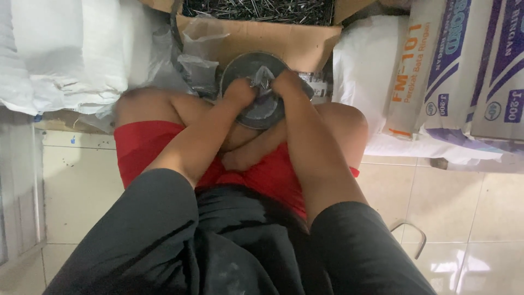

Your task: Organizing metal nails by picking them from a box and placing them into a circular metal holder.

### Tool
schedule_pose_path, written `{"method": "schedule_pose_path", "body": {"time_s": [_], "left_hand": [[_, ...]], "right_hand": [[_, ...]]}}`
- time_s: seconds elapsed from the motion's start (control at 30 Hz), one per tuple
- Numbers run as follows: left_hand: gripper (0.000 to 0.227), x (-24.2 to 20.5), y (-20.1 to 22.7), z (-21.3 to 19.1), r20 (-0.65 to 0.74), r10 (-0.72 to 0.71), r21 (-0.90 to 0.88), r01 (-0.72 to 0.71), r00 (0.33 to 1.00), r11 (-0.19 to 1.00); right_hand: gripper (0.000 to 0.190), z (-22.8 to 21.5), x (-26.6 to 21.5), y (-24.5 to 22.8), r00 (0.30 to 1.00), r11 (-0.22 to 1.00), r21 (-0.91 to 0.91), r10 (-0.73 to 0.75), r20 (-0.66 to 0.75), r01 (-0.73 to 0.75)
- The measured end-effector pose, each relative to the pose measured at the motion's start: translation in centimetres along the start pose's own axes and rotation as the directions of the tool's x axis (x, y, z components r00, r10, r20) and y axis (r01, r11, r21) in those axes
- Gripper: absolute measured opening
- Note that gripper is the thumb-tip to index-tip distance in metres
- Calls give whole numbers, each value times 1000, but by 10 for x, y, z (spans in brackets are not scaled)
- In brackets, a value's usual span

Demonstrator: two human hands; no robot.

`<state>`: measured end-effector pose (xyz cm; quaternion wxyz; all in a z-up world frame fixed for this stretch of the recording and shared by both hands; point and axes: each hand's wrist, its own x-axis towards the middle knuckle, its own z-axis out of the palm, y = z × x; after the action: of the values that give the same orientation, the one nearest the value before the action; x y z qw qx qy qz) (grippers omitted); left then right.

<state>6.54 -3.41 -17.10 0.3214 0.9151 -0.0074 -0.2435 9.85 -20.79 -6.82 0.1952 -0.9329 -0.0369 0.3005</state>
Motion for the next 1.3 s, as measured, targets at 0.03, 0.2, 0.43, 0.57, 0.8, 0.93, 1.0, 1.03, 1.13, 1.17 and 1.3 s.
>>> {"method": "schedule_pose_path", "body": {"time_s": [0.03,0.2,0.43,0.57,0.8,0.93,1.0,1.03,1.13,1.17,1.3], "left_hand": [[41,4,-8,0,-56,-48,-71,44,997,996],[43,37,-50,10,-143,-212,-267,168,967,949],[35,-83,32,-94,241,-46,-937,245,969,250],[33,-112,45,-104,239,47,-964,231,970,129],[18,-128,51,-108,200,48,-972,192,979,138],[28,-154,70,-133,159,43,-898,126,986,421],[32,-178,93,-155,137,4,-838,114,991,534],[17,-196,109,-170,93,44,-784,46,995,618],[15,-189,100,-160,71,72,-745,5,995,667],[33,-176,89,-148,86,60,-767,28,994,641],[29,-118,54,-94,-118,36,-225,-61,992,972]], "right_hand": [[65,-4,-6,-3,999,999,10,-33,-1,33],[72,-28,-31,-23,990,989,30,-144,-8,144],[94,-75,-108,-59,949,950,16,-313,36,313],[113,-52,-125,-60,866,860,99,-500,-20,500],[98,-26,-103,-55,770,788,-33,-608,-192,614],[96,-40,-129,-62,821,832,64,-526,-223,550],[92,-48,-137,-64,867,865,162,-430,-253,476],[72,-51,-139,-63,894,895,197,-334,-298,400],[59,-42,-143,-59,935,912,333,-124,-332,239],[67,-36,-143,-56,948,891,426,-16,-319,158],[79,-38,-156,-67,976,860,490,-36,-215,140]]}}
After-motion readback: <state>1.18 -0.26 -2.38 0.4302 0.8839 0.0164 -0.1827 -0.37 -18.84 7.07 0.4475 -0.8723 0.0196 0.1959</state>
